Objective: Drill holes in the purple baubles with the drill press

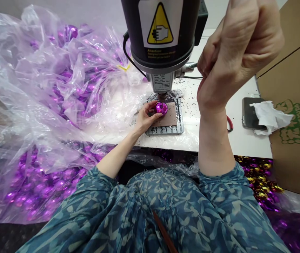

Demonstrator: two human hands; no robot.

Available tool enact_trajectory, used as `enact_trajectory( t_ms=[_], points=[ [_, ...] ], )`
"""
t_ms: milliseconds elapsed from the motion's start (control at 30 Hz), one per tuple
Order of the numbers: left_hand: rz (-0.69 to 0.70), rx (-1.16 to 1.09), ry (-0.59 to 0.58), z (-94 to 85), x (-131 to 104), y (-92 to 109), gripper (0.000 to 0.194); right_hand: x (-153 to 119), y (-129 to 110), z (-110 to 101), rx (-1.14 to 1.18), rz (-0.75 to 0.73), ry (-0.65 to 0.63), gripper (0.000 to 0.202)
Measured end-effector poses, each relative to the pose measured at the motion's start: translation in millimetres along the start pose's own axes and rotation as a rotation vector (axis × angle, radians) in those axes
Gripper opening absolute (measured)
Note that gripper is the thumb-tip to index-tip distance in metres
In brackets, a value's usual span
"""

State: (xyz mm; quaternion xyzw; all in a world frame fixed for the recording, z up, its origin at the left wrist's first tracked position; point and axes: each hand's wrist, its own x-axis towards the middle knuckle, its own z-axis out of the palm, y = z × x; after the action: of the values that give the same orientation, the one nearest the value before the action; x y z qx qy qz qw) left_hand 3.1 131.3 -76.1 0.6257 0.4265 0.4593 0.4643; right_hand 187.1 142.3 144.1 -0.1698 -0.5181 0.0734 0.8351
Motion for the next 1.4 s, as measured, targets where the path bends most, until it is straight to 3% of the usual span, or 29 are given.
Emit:
enact_trajectory(
  t_ms=[167,467,867,1200,1400],
  points=[
    [0.085,0.175,0.031,6.7,-8,5,0.067,-1,-9,5,-0.020,0.033,0.039,0.035],
    [0.083,0.078,-0.011,11.5,-9,14,0.071,-9,-20,3,-0.092,0.039,0.021,0.053],
    [0.069,0.124,0.003,11.3,-11,10,0.065,-33,-3,-7,-0.130,-0.003,0.121,0.077],
    [0.077,0.088,0.010,12.3,-11,10,0.065,-49,4,-29,-0.092,0.026,0.081,0.076],
    [0.101,0.106,0.018,12.7,-11,8,0.063,-58,20,-32,-0.114,-0.063,0.139,0.083]
  ],
)
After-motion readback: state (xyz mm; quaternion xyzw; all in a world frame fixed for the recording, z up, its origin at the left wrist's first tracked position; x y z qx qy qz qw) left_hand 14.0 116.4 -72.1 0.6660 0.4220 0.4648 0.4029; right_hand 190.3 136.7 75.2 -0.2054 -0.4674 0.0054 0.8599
